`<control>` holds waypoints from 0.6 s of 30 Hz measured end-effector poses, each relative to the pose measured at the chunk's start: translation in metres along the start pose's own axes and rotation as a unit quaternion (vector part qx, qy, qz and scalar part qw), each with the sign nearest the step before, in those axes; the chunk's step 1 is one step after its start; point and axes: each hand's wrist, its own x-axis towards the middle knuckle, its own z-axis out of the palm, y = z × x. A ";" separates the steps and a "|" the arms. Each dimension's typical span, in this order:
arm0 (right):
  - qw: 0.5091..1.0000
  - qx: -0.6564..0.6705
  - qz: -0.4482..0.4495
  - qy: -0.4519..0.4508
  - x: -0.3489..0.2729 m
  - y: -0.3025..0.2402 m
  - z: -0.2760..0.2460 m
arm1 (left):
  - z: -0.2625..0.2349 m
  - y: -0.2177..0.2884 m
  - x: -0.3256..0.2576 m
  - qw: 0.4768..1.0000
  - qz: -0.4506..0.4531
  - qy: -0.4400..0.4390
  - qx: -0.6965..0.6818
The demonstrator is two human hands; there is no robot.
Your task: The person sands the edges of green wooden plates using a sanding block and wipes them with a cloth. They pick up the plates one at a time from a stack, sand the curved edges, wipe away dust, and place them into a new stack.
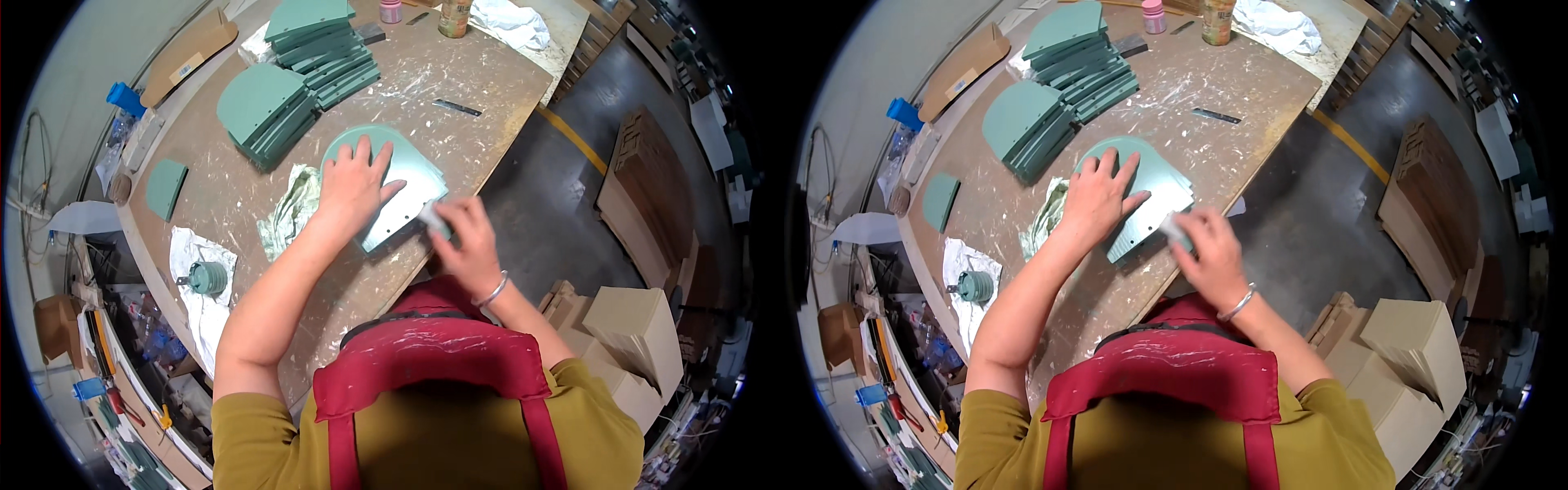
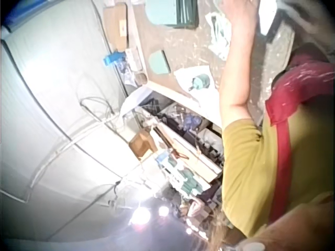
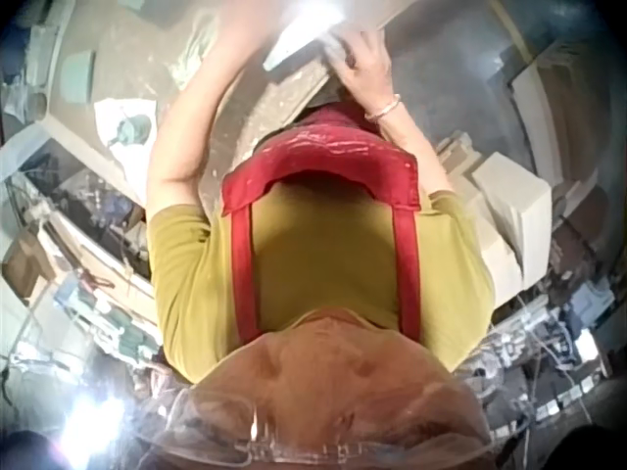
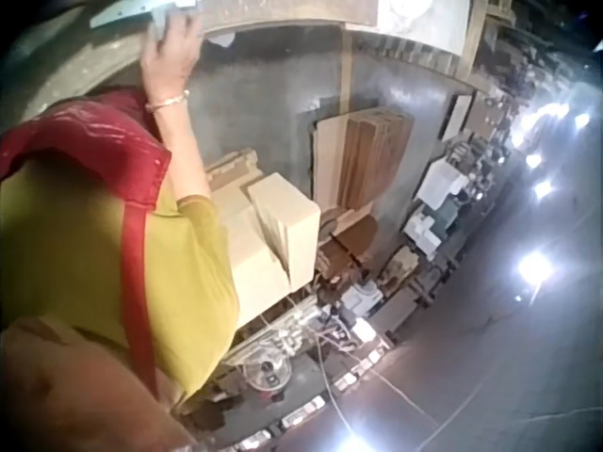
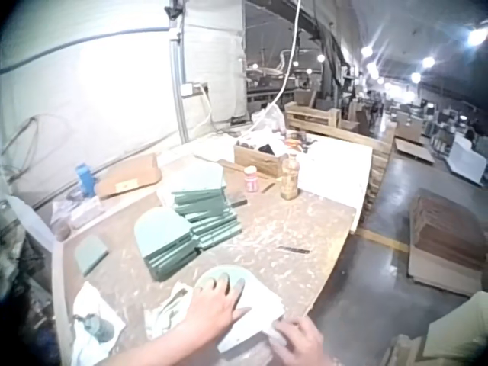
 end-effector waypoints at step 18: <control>0.982 0.126 -0.056 -0.131 0.008 -0.045 0.009 | -0.013 -0.062 -0.029 0.976 -0.116 0.066 -0.174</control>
